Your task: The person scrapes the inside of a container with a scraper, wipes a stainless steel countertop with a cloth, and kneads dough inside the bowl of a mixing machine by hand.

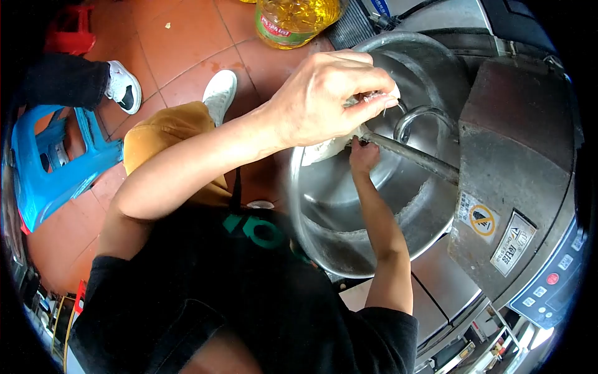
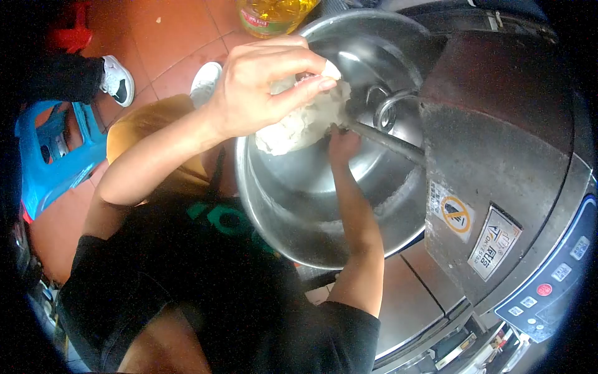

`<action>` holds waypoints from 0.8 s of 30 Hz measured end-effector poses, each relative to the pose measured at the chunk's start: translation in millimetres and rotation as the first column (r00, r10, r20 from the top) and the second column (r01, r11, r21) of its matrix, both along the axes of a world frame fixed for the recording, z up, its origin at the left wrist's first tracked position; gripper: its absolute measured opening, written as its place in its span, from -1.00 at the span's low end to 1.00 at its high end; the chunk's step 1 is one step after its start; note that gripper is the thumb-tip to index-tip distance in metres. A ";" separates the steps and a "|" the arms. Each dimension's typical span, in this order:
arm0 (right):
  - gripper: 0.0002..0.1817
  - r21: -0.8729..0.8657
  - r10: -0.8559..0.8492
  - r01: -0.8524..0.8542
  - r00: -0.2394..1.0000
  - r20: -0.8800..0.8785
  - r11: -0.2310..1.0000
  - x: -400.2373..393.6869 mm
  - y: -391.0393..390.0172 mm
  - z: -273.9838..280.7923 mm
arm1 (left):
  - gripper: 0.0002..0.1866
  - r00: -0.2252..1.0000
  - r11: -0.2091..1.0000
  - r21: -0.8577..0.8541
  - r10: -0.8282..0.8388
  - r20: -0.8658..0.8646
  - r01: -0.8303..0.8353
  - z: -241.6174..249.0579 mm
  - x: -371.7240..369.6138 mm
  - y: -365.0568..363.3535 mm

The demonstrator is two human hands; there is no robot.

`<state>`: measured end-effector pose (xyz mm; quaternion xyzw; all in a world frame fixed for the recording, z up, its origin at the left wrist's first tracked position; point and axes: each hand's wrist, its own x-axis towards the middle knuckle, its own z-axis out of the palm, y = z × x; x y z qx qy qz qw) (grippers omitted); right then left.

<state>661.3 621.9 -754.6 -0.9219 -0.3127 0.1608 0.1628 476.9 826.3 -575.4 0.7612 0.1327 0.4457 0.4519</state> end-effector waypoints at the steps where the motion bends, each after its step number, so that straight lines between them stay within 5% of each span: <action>1: -0.52 -0.105 0.004 -0.003 1.000 0.001 0.994 2.7 0.7 0.4 | -0.90 1.000 1.000 0.005 0.001 -0.005 -0.001 0.1 0.4 0.2; 4: -0.50 -0.032 0.229 -0.233 0.969 -0.091 0.972 34.2 -9.4 -10.3 | -0.90 1.000 1.000 0.021 -0.005 -0.017 0.005 -0.1 0.1 0.1; 7: -0.52 -0.295 0.464 -0.381 0.834 0.299 0.876 82.2 -42.3 -49.2 | -0.89 1.000 1.000 0.019 -0.008 -0.006 0.008 1.1 0.6 -0.2; 9: -0.56 0.060 0.426 -0.450 0.873 0.237 0.891 121.6 -60.1 -57.5 | -0.89 1.000 1.000 0.008 -0.012 -0.001 0.012 2.0 -0.8 -0.8; 11: -0.58 0.258 0.343 -0.344 0.938 0.051 0.903 124.8 -59.6 -52.9 | -0.89 1.000 1.000 -0.008 -0.016 0.004 0.016 2.5 -1.1 -0.7; 13: -0.58 0.230 0.143 -0.086 0.959 -0.246 0.969 107.4 -79.7 -45.7 | -0.90 1.000 1.000 -0.003 -0.015 0.009 0.015 1.9 0.0 -0.5; 15: -0.62 0.122 -0.055 0.151 0.819 -0.570 0.981 68.2 -68.4 11.0 | -0.90 1.000 1.000 0.015 -0.004 0.026 0.003 1.8 1.1 0.3; 17: -0.65 -0.050 -0.263 0.375 0.543 -0.798 0.926 39.1 -46.3 70.5 | -0.91 1.000 1.000 0.013 0.002 -0.009 -0.002 2.3 0.5 1.1; 20: -0.63 0.026 -0.333 0.510 0.599 -0.728 0.860 57.7 -52.9 88.0 | -0.91 1.000 1.000 0.008 -0.001 -0.020 0.002 2.2 0.7 -0.3; 24: -0.81 -0.038 -0.427 0.665 0.433 -0.794 0.746 59.2 -79.8 56.1 | -0.91 1.000 1.000 0.015 -0.004 -0.029 0.004 3.3 0.6 0.7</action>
